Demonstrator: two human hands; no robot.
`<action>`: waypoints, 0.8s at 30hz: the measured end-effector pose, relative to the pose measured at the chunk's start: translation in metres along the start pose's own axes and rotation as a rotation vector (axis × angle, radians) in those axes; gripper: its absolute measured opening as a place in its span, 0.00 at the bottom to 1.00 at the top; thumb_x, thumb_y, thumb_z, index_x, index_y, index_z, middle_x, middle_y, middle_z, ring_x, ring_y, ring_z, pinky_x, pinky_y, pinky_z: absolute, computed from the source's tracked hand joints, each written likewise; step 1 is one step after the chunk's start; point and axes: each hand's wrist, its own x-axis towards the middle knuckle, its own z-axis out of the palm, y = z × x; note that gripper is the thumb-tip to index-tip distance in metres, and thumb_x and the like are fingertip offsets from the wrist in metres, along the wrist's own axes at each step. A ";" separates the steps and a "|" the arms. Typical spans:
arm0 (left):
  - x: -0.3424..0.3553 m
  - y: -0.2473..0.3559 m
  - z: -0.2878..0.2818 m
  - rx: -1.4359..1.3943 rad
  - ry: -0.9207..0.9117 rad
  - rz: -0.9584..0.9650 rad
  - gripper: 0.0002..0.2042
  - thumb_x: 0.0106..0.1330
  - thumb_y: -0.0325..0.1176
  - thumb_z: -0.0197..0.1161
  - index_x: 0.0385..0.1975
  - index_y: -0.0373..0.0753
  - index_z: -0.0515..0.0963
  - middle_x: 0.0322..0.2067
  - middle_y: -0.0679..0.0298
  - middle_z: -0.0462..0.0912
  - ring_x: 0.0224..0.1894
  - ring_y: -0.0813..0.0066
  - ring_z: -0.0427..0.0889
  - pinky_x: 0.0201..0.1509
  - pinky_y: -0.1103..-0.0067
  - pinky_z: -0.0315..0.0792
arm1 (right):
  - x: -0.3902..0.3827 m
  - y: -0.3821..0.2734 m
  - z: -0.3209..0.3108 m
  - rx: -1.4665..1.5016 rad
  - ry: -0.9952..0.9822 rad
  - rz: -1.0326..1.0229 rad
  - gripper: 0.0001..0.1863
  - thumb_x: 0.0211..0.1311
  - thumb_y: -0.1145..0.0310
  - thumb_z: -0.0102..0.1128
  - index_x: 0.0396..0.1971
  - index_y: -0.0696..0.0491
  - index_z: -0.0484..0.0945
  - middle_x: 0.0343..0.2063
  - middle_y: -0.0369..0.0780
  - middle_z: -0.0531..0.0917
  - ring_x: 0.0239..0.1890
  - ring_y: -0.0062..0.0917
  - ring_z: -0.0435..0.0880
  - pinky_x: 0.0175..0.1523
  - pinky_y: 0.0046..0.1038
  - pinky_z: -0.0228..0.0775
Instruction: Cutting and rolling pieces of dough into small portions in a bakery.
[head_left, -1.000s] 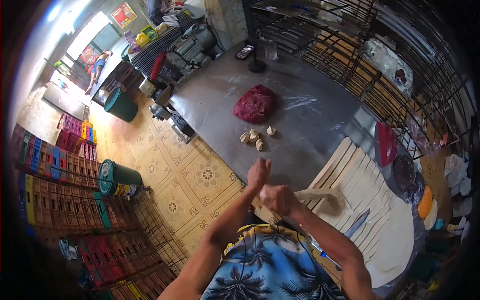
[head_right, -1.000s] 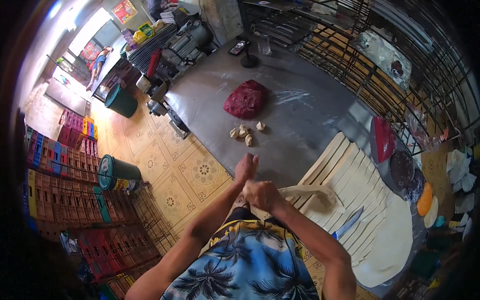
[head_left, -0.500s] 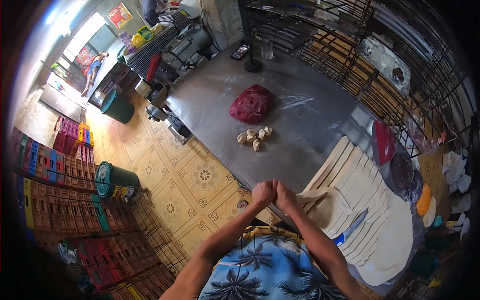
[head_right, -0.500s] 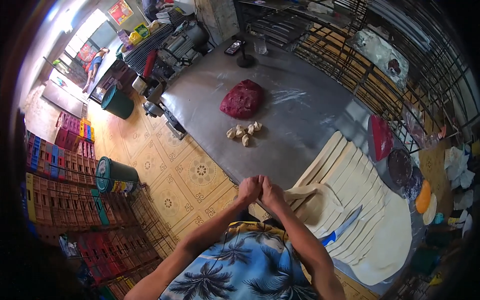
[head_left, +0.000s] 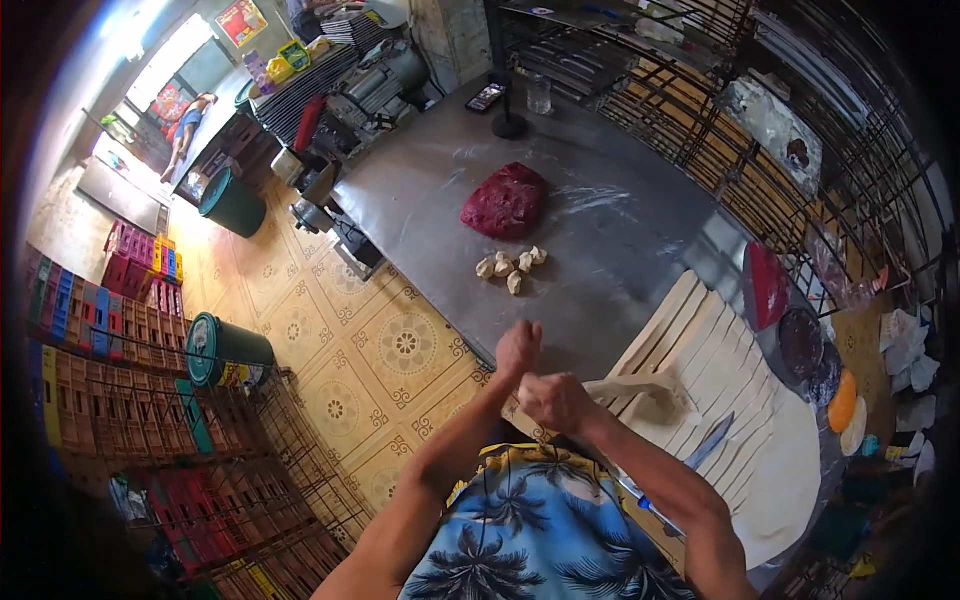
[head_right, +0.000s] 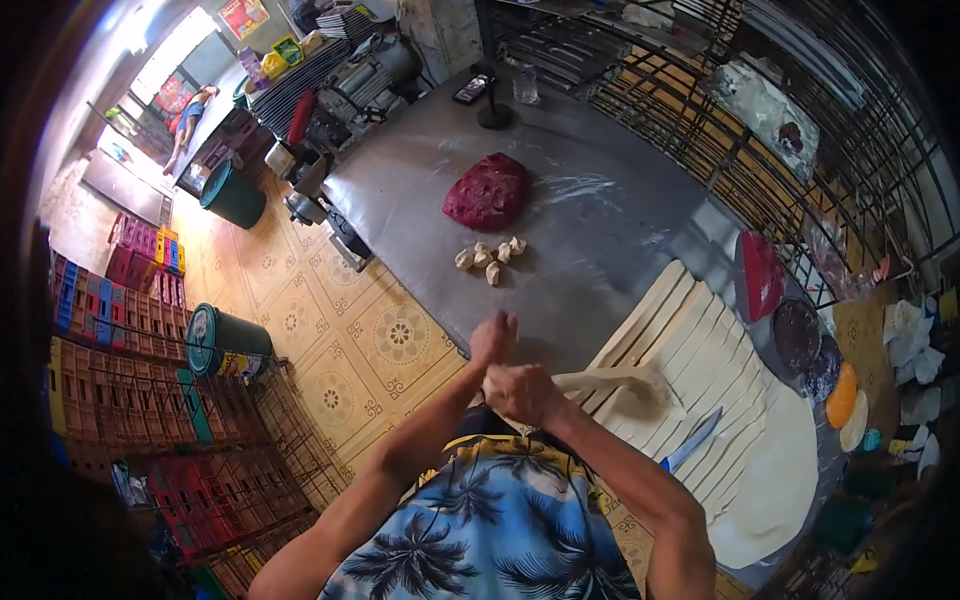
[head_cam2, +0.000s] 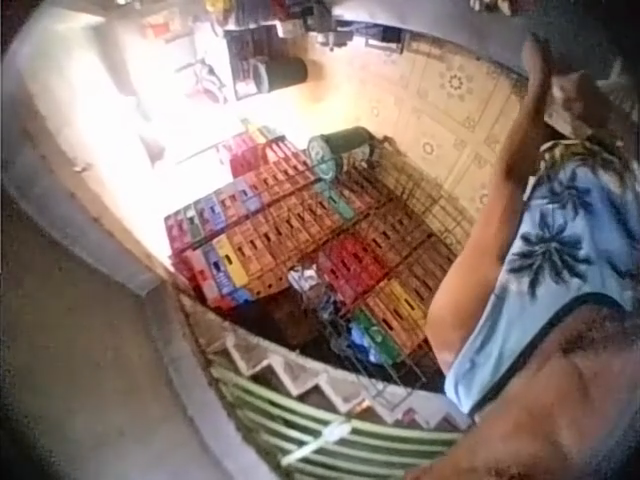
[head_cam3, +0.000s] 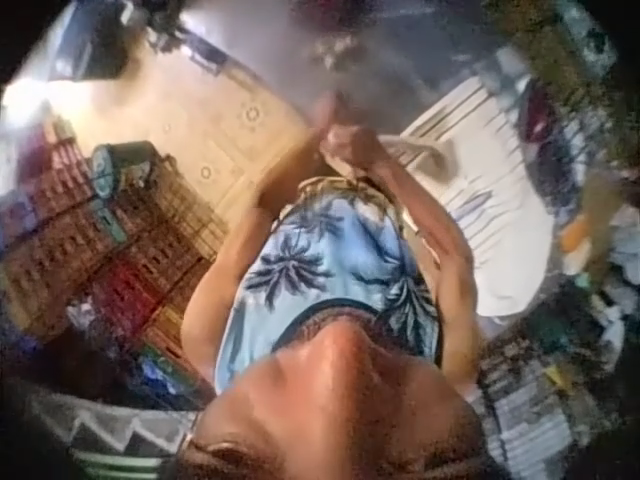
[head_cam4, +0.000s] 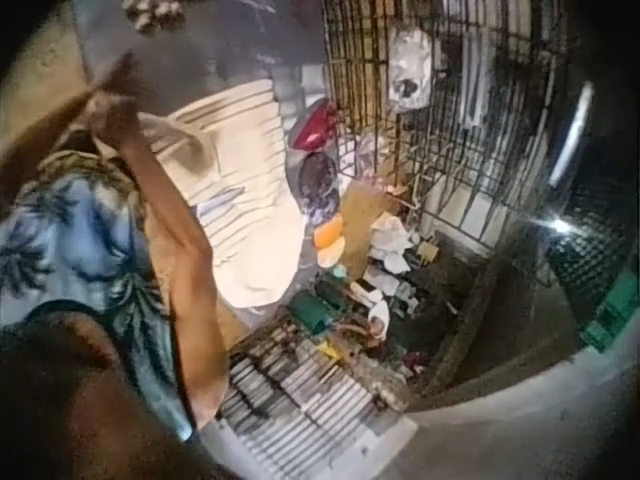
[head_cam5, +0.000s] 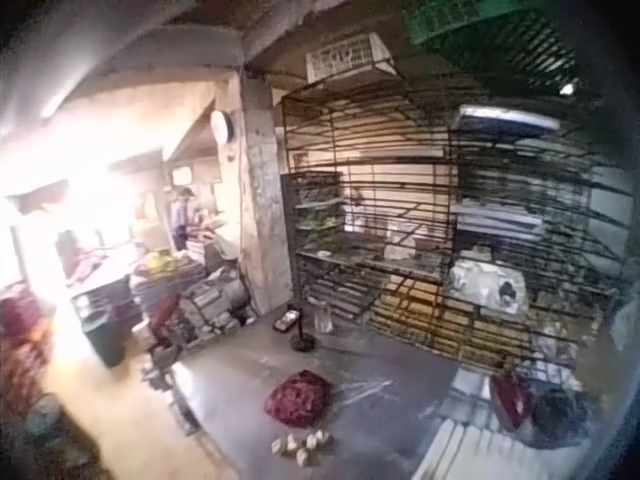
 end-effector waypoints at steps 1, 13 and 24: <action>0.006 -0.002 -0.004 -0.149 0.171 0.098 0.17 0.71 0.46 0.60 0.52 0.41 0.80 0.38 0.45 0.86 0.44 0.42 0.85 0.49 0.54 0.78 | 0.006 0.007 0.002 0.039 0.185 0.203 0.08 0.67 0.64 0.58 0.39 0.51 0.74 0.39 0.51 0.86 0.39 0.52 0.86 0.38 0.51 0.77; -0.058 0.009 0.011 -0.181 -0.136 -0.059 0.22 0.75 0.48 0.53 0.30 0.37 0.85 0.31 0.43 0.86 0.39 0.39 0.86 0.44 0.54 0.80 | -0.025 0.013 0.033 0.105 0.362 0.573 0.14 0.58 0.71 0.62 0.44 0.56 0.74 0.49 0.55 0.82 0.50 0.55 0.81 0.54 0.51 0.74; -0.042 0.019 0.003 -0.031 -0.013 0.020 0.24 0.74 0.51 0.52 0.29 0.38 0.86 0.28 0.44 0.85 0.34 0.38 0.85 0.41 0.52 0.79 | -0.017 0.009 0.023 -0.014 0.173 0.659 0.10 0.63 0.62 0.60 0.32 0.54 0.79 0.30 0.54 0.85 0.35 0.55 0.85 0.40 0.52 0.78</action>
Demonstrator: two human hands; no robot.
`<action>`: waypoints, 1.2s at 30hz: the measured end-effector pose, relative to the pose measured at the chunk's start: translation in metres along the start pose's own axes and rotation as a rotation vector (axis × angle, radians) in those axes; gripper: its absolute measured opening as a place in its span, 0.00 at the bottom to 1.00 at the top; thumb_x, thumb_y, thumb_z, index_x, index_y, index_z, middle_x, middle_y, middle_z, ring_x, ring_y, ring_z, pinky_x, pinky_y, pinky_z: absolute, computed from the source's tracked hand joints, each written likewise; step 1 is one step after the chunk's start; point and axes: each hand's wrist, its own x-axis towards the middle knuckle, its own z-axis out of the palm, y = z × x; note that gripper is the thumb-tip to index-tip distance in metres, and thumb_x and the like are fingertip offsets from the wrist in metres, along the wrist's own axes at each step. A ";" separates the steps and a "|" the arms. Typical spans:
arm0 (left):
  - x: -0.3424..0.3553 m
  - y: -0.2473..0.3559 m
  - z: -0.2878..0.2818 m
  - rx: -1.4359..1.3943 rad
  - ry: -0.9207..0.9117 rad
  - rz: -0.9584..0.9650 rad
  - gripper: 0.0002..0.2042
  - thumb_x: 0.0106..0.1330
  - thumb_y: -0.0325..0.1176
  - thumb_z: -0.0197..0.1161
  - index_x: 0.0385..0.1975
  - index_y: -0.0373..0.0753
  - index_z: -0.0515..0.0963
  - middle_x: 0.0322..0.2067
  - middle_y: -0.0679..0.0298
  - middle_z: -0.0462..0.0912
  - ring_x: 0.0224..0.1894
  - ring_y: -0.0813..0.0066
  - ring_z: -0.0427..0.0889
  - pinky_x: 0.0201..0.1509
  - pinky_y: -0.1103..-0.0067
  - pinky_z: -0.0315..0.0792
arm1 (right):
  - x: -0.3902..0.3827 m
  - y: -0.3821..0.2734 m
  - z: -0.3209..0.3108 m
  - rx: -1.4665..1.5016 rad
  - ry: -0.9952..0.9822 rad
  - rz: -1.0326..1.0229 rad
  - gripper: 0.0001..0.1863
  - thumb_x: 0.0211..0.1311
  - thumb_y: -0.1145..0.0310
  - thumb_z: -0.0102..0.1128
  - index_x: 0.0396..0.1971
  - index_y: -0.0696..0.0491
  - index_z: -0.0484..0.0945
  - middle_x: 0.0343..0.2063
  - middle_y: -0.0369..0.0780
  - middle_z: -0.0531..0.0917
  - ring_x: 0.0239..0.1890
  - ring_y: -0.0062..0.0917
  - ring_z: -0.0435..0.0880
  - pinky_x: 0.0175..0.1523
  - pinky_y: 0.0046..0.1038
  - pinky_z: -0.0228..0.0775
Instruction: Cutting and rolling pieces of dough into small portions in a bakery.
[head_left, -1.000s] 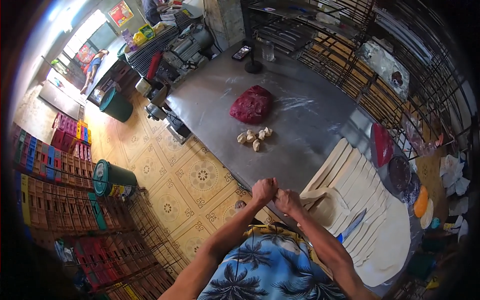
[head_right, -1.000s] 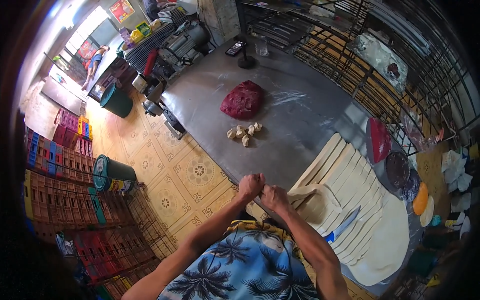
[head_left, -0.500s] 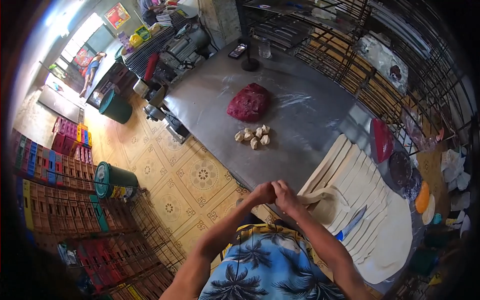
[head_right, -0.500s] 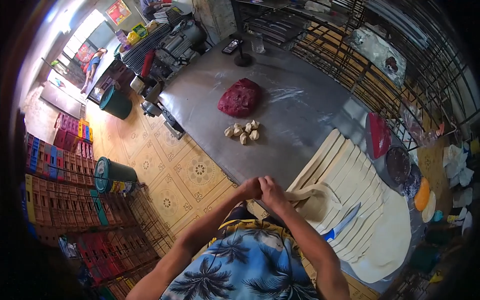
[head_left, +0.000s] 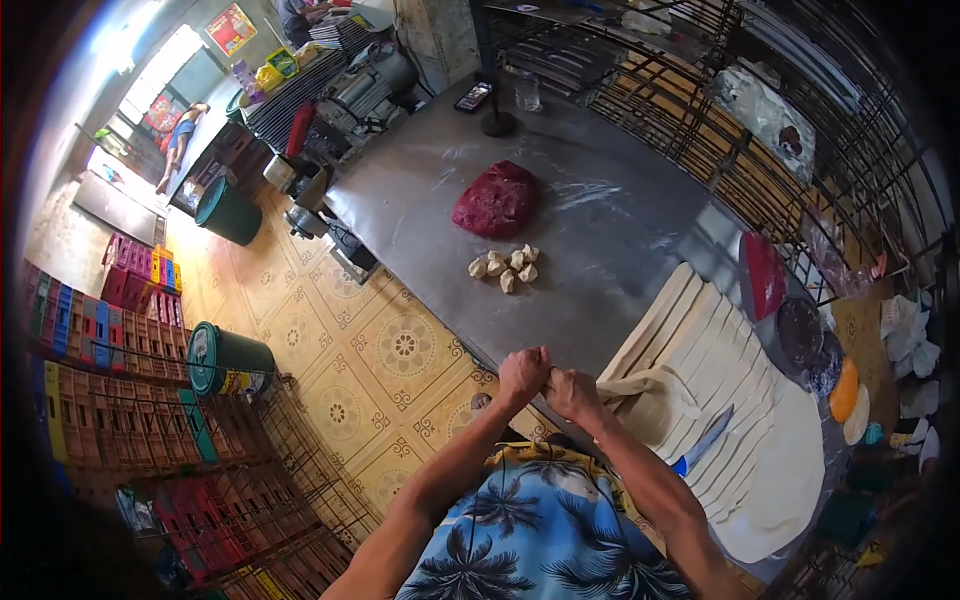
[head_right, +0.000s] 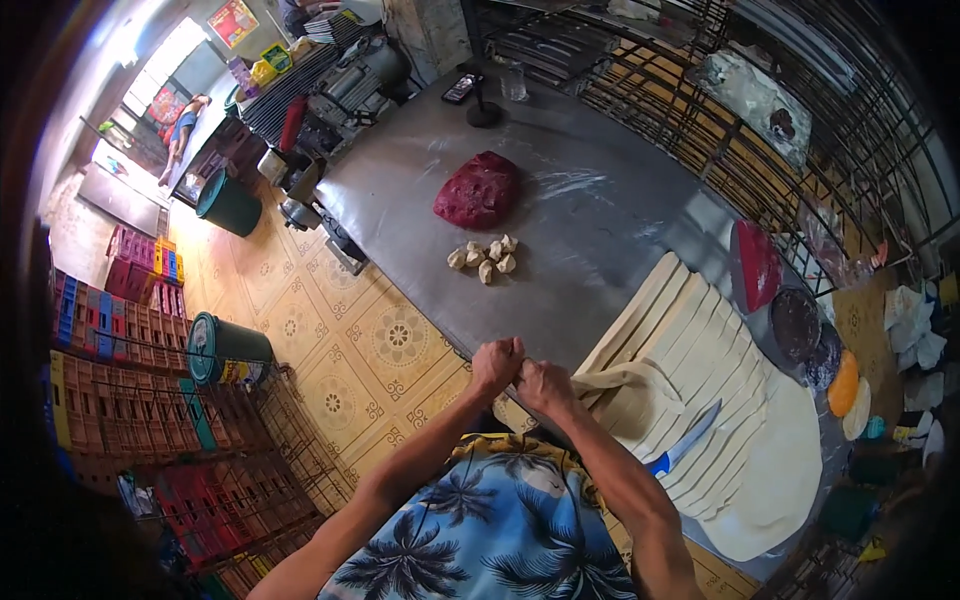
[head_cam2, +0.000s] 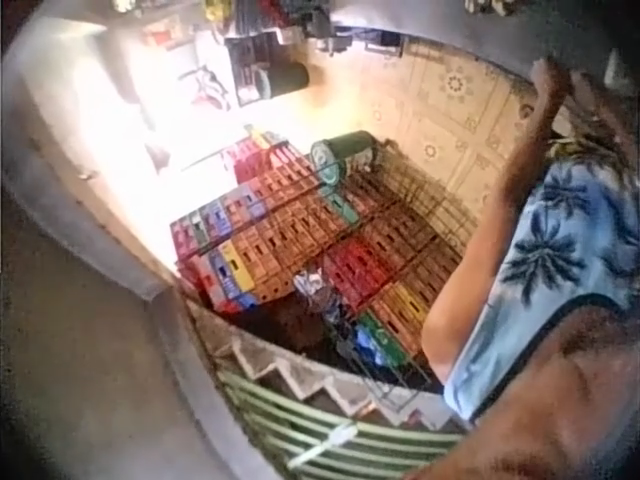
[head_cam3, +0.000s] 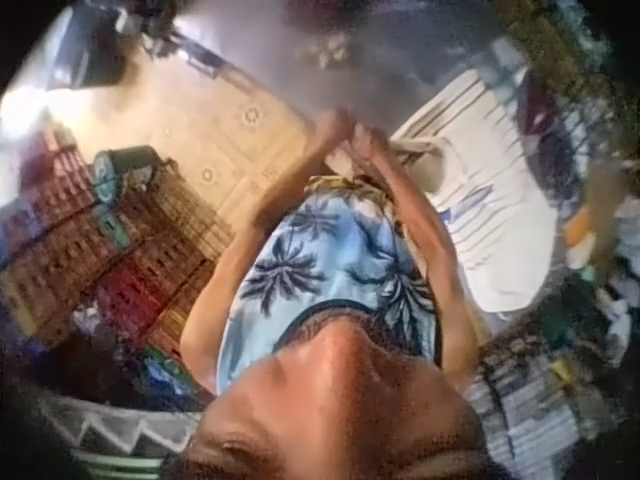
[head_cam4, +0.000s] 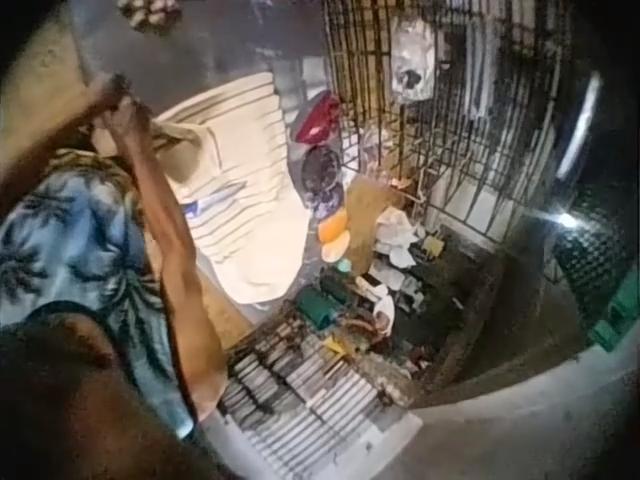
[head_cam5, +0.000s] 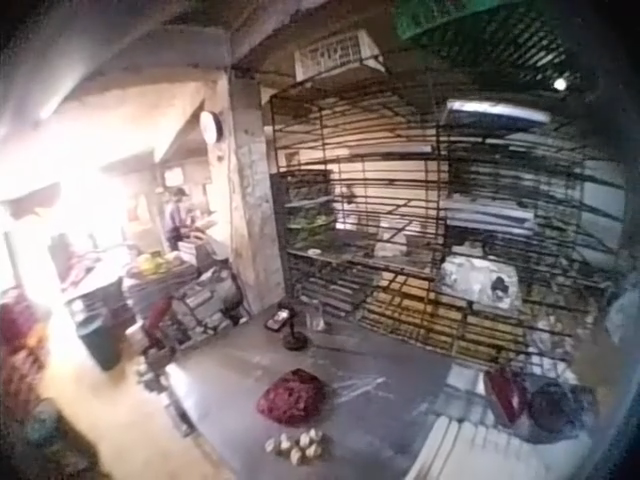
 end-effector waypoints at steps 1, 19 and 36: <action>0.005 -0.004 0.001 0.022 0.006 -0.014 0.23 0.74 0.51 0.52 0.31 0.39 0.86 0.28 0.44 0.85 0.34 0.38 0.85 0.41 0.51 0.79 | -0.003 -0.005 -0.006 0.014 -0.010 -0.058 0.10 0.64 0.62 0.60 0.31 0.54 0.78 0.29 0.54 0.85 0.33 0.54 0.85 0.39 0.52 0.78; -0.018 -0.011 0.019 0.020 -0.160 0.130 0.19 0.73 0.48 0.55 0.38 0.37 0.84 0.34 0.43 0.85 0.39 0.39 0.85 0.43 0.54 0.79 | -0.005 0.021 0.013 0.114 0.082 -0.005 0.20 0.58 0.63 0.64 0.47 0.56 0.75 0.42 0.56 0.84 0.45 0.54 0.84 0.49 0.52 0.77; 0.057 -0.022 -0.025 -0.165 0.393 0.248 0.24 0.72 0.47 0.60 0.60 0.37 0.75 0.49 0.42 0.84 0.51 0.40 0.83 0.55 0.57 0.76 | 0.027 -0.009 -0.016 0.280 0.269 -0.131 0.13 0.65 0.65 0.59 0.45 0.54 0.74 0.33 0.55 0.84 0.38 0.56 0.84 0.41 0.52 0.76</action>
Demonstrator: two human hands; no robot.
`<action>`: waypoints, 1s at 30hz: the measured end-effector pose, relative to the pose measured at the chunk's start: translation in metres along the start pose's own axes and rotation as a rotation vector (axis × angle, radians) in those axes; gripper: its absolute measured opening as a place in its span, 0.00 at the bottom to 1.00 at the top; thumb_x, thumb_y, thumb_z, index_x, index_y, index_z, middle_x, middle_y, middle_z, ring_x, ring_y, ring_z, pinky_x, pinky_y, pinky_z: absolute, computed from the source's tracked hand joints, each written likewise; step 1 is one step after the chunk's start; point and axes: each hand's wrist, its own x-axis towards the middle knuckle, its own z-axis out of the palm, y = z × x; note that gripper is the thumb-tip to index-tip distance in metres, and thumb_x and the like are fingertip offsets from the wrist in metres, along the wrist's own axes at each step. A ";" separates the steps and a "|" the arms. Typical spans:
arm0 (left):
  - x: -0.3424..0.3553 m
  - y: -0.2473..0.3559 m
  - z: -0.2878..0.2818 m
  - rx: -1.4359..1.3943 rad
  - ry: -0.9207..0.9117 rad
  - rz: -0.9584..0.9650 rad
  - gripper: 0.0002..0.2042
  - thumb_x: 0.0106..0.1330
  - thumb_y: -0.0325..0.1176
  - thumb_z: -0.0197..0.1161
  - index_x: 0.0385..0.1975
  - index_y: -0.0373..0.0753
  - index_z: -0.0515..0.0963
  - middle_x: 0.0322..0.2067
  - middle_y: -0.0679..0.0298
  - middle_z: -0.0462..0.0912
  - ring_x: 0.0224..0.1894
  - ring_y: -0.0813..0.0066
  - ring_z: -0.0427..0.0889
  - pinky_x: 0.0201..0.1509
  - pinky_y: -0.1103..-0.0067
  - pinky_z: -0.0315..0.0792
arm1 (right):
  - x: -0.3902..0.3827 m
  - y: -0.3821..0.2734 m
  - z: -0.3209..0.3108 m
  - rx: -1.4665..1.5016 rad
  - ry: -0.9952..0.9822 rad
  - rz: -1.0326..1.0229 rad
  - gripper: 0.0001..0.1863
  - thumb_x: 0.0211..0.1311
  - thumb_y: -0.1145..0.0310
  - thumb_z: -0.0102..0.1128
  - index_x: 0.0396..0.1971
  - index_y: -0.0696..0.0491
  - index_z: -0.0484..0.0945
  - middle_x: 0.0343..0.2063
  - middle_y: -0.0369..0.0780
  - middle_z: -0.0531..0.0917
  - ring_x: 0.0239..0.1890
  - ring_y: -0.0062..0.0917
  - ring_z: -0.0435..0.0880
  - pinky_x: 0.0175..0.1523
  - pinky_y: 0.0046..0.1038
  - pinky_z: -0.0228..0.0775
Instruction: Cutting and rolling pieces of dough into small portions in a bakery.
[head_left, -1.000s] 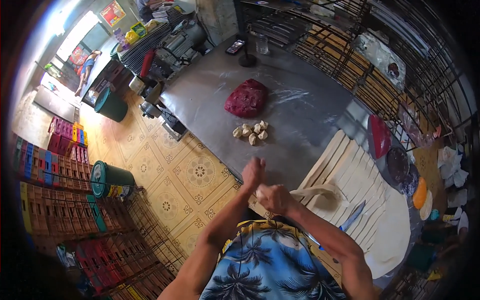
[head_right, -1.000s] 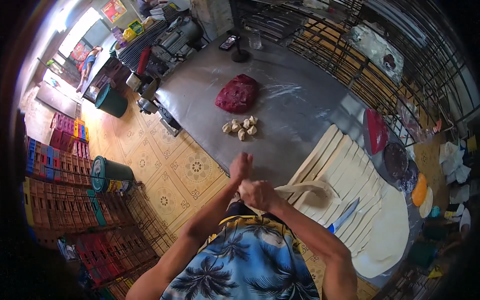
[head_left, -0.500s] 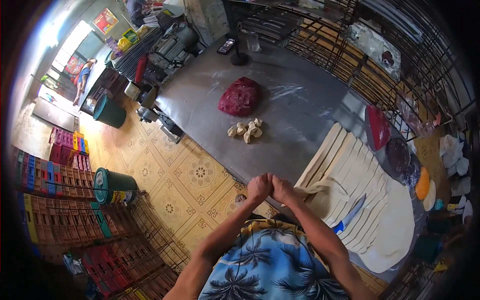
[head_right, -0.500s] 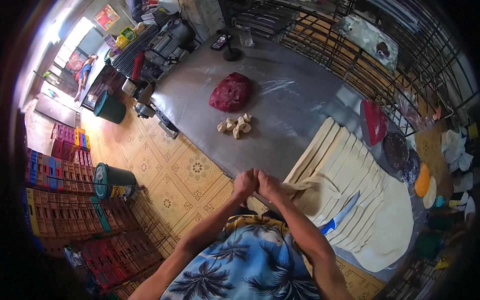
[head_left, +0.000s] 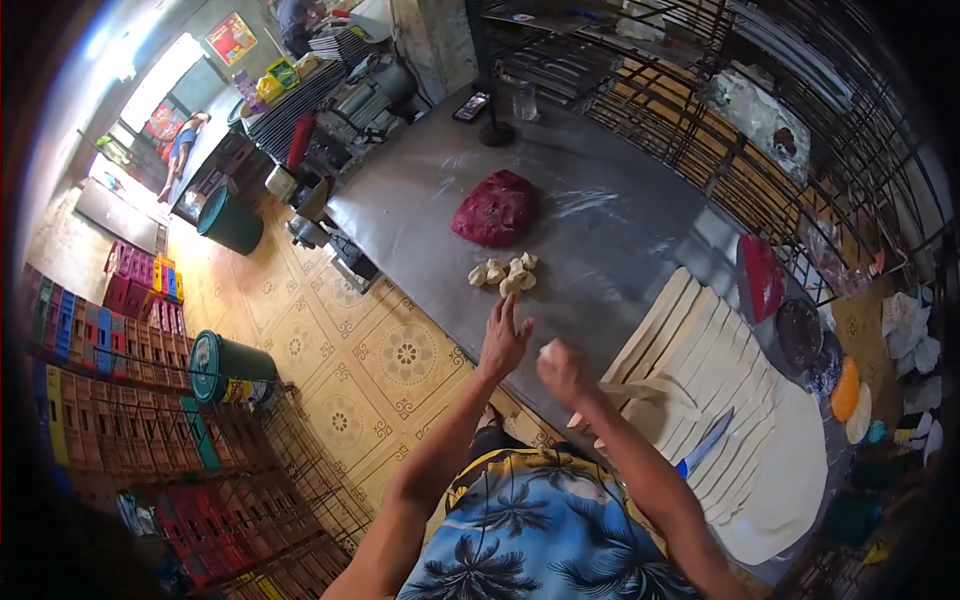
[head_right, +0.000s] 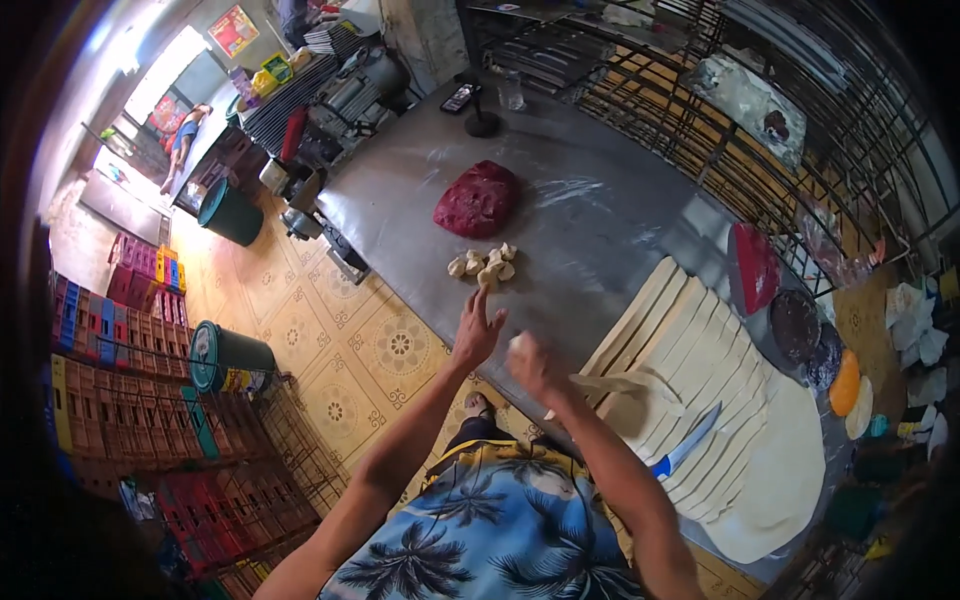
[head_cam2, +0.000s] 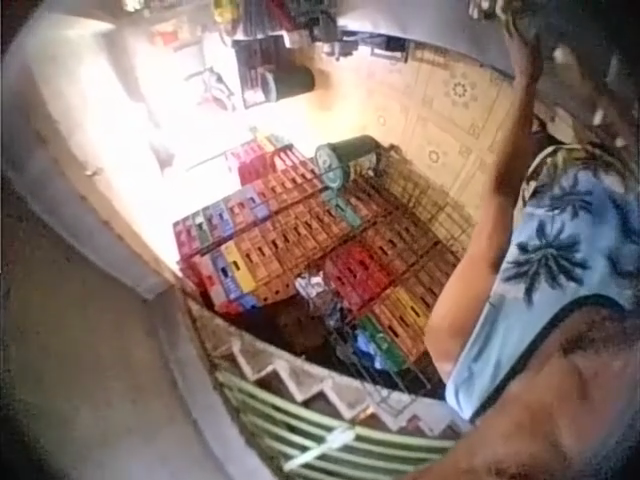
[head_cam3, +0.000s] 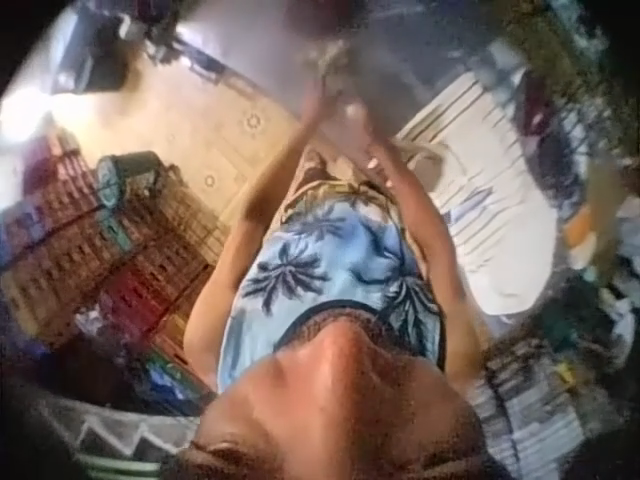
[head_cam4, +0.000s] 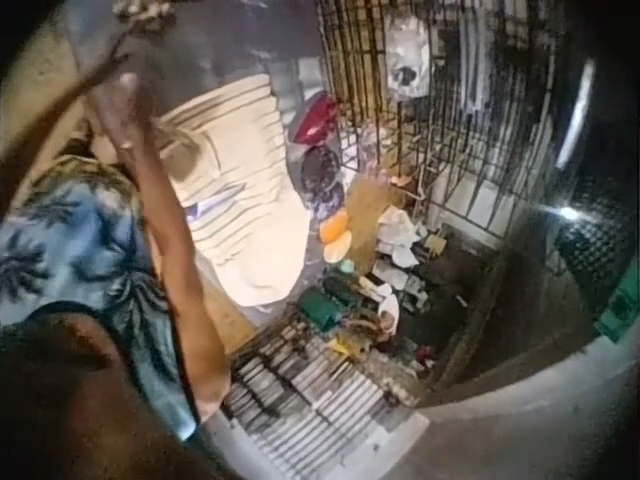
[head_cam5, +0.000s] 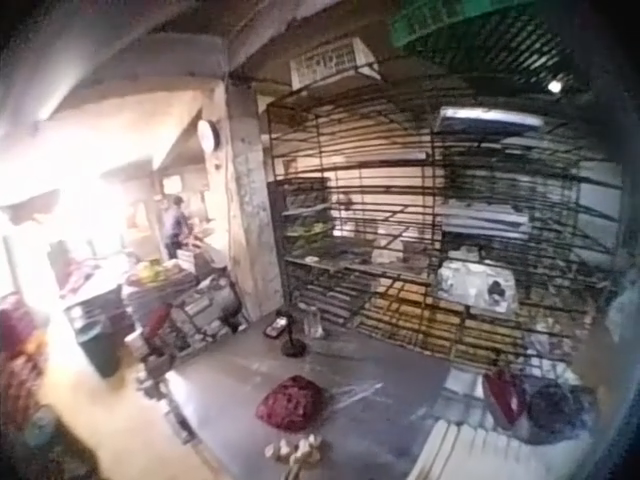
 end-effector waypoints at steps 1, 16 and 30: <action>-0.007 -0.002 -0.001 -0.046 -0.084 0.077 0.26 0.71 0.44 0.62 0.64 0.37 0.71 0.52 0.43 0.83 0.52 0.42 0.82 0.57 0.58 0.76 | 0.002 0.005 0.004 0.081 0.097 0.137 0.13 0.65 0.66 0.59 0.46 0.54 0.73 0.34 0.56 0.83 0.39 0.56 0.84 0.42 0.52 0.76; -0.053 0.043 0.007 0.217 -0.395 -0.131 0.25 0.76 0.51 0.51 0.28 0.37 0.85 0.27 0.43 0.84 0.32 0.38 0.84 0.37 0.52 0.79 | -0.015 0.023 0.013 -0.265 -0.285 0.192 0.14 0.60 0.61 0.63 0.39 0.56 0.79 0.37 0.55 0.86 0.41 0.56 0.85 0.48 0.52 0.77; -0.025 -0.006 -0.005 -0.078 -0.401 -0.030 0.24 0.63 0.36 0.71 0.59 0.38 0.75 0.44 0.46 0.85 0.50 0.46 0.84 0.57 0.60 0.76 | -0.006 0.019 0.003 0.013 -0.093 0.301 0.23 0.61 0.70 0.64 0.57 0.54 0.77 0.44 0.54 0.85 0.42 0.52 0.86 0.45 0.49 0.79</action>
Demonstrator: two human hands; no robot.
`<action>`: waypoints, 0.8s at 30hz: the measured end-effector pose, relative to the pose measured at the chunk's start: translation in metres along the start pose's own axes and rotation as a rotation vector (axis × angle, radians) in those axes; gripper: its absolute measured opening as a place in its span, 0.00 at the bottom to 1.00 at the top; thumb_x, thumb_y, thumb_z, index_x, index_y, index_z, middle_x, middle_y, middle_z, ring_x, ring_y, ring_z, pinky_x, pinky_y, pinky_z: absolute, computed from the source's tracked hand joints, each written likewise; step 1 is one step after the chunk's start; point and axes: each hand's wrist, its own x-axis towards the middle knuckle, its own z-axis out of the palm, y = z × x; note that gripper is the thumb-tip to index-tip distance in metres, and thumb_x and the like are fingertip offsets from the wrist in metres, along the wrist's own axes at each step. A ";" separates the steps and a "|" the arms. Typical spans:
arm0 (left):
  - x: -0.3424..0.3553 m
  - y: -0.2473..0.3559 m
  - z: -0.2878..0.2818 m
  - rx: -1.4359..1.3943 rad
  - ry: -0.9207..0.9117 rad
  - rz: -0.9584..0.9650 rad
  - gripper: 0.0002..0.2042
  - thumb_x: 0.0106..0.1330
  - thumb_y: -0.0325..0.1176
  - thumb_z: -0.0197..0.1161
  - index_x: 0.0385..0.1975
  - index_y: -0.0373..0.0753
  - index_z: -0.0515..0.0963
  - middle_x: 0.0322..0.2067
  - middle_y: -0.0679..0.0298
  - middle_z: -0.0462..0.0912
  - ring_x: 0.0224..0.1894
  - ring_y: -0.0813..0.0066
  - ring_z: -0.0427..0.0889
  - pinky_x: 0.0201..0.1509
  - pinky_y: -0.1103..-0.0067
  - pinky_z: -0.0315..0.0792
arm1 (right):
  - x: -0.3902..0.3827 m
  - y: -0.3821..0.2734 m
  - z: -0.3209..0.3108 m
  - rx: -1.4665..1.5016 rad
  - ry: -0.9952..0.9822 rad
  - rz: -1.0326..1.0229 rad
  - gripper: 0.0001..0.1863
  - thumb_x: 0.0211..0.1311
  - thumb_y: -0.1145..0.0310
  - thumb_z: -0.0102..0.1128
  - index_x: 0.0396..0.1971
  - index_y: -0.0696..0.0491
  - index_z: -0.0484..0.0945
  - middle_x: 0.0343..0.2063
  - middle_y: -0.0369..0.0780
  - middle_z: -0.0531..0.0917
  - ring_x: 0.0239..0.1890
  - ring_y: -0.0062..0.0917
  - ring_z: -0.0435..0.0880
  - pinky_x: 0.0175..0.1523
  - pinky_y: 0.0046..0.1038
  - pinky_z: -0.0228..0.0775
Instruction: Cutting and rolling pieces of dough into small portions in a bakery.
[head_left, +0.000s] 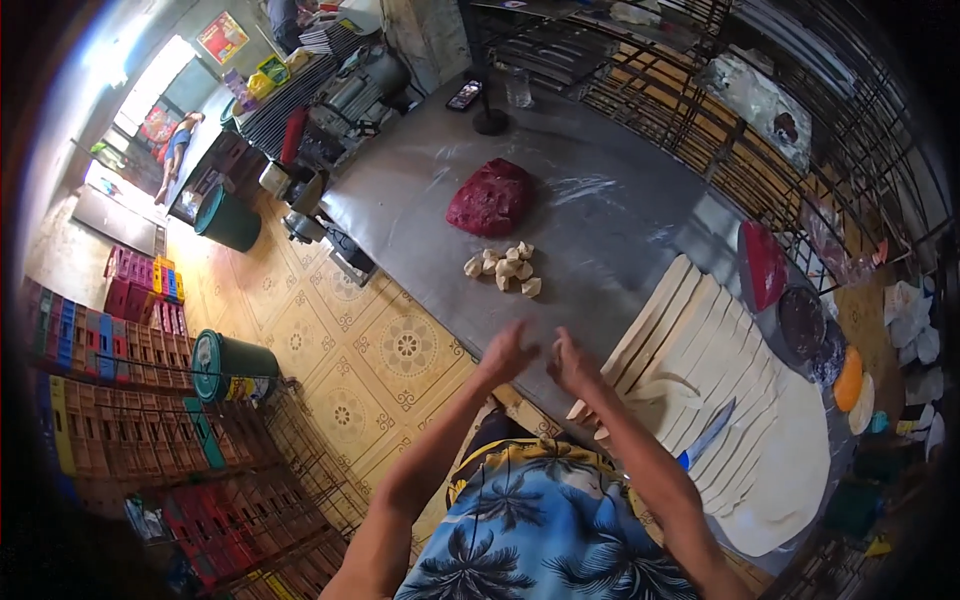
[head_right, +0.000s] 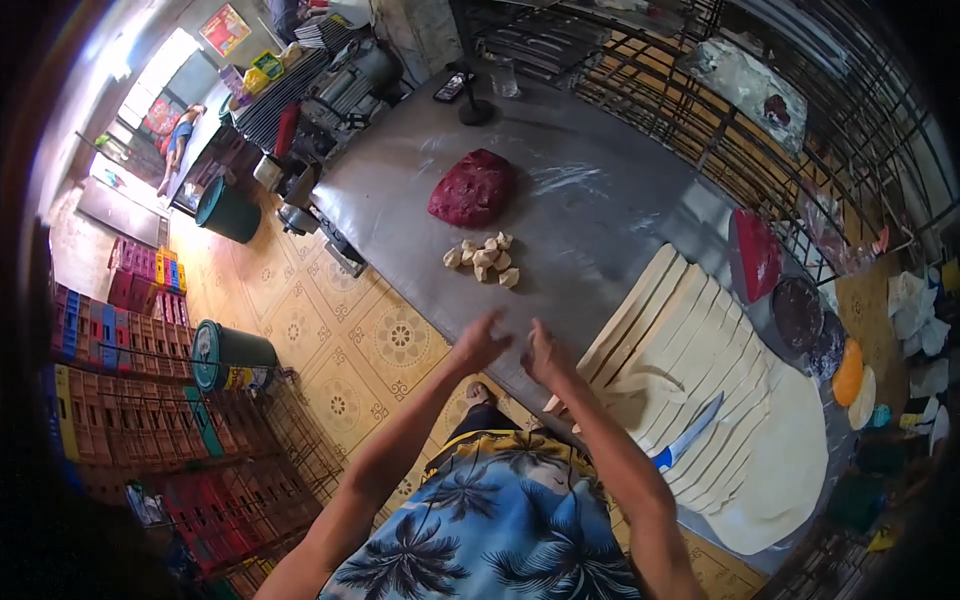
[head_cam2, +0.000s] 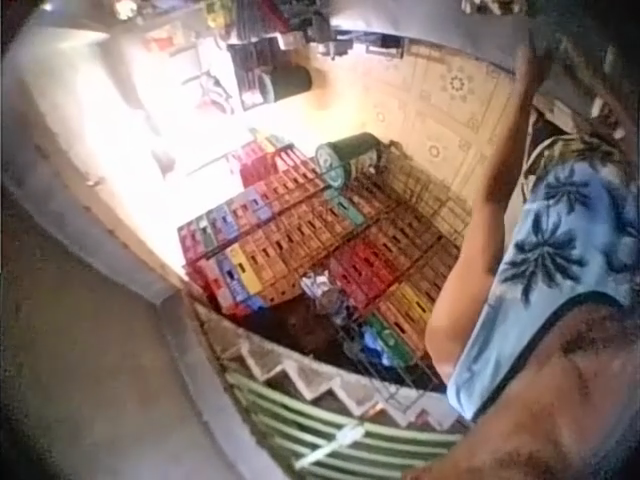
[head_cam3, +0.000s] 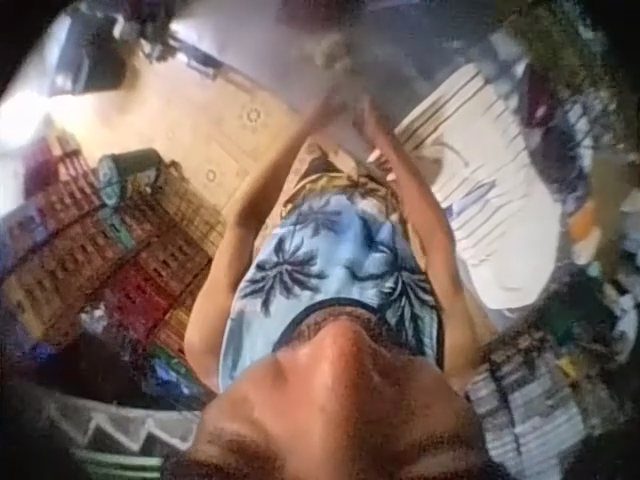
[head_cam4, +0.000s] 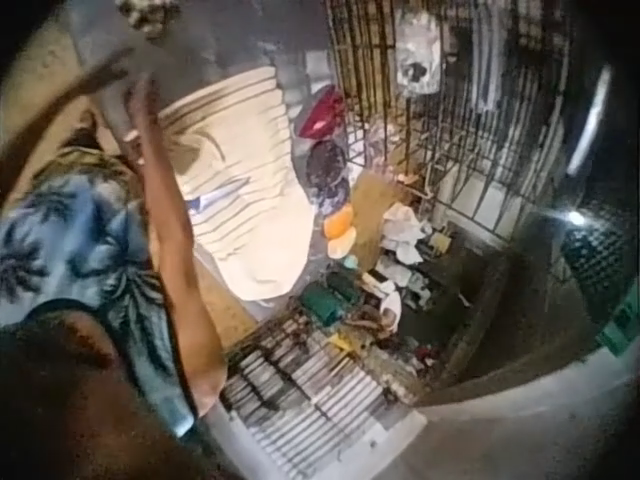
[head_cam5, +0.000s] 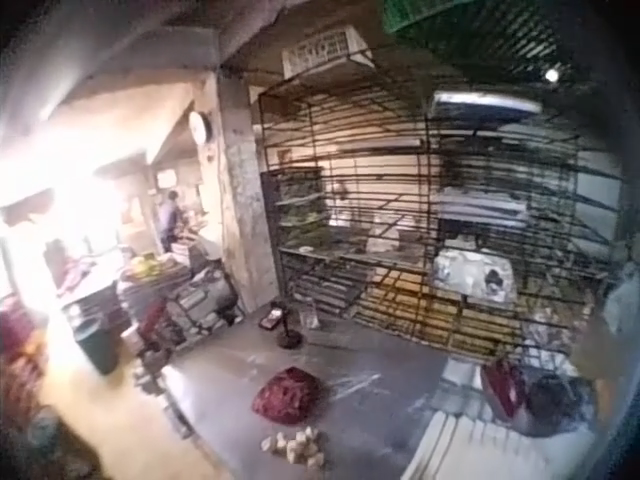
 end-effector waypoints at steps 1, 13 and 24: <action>-0.009 -0.001 0.009 -0.147 -0.311 -0.050 0.24 0.61 0.37 0.71 0.57 0.38 0.76 0.47 0.48 0.85 0.49 0.43 0.84 0.57 0.60 0.77 | -0.004 0.007 0.000 -0.026 -0.081 -0.198 0.30 0.54 0.71 0.70 0.60 0.52 0.74 0.46 0.53 0.84 0.45 0.53 0.84 0.50 0.47 0.78; -0.031 0.056 0.024 0.285 0.033 -0.172 0.24 0.76 0.49 0.50 0.29 0.35 0.84 0.29 0.42 0.84 0.35 0.38 0.84 0.41 0.52 0.78 | -0.019 0.012 0.014 -0.213 -0.020 -0.226 0.17 0.60 0.64 0.65 0.45 0.56 0.75 0.34 0.55 0.85 0.38 0.57 0.84 0.43 0.54 0.77; 0.030 0.029 -0.008 0.193 0.381 -0.061 0.15 0.70 0.42 0.62 0.48 0.39 0.80 0.40 0.43 0.86 0.45 0.43 0.85 0.47 0.55 0.78 | -0.009 -0.010 0.007 -0.298 -0.001 -0.398 0.16 0.65 0.61 0.62 0.48 0.53 0.75 0.38 0.55 0.84 0.40 0.55 0.85 0.43 0.49 0.79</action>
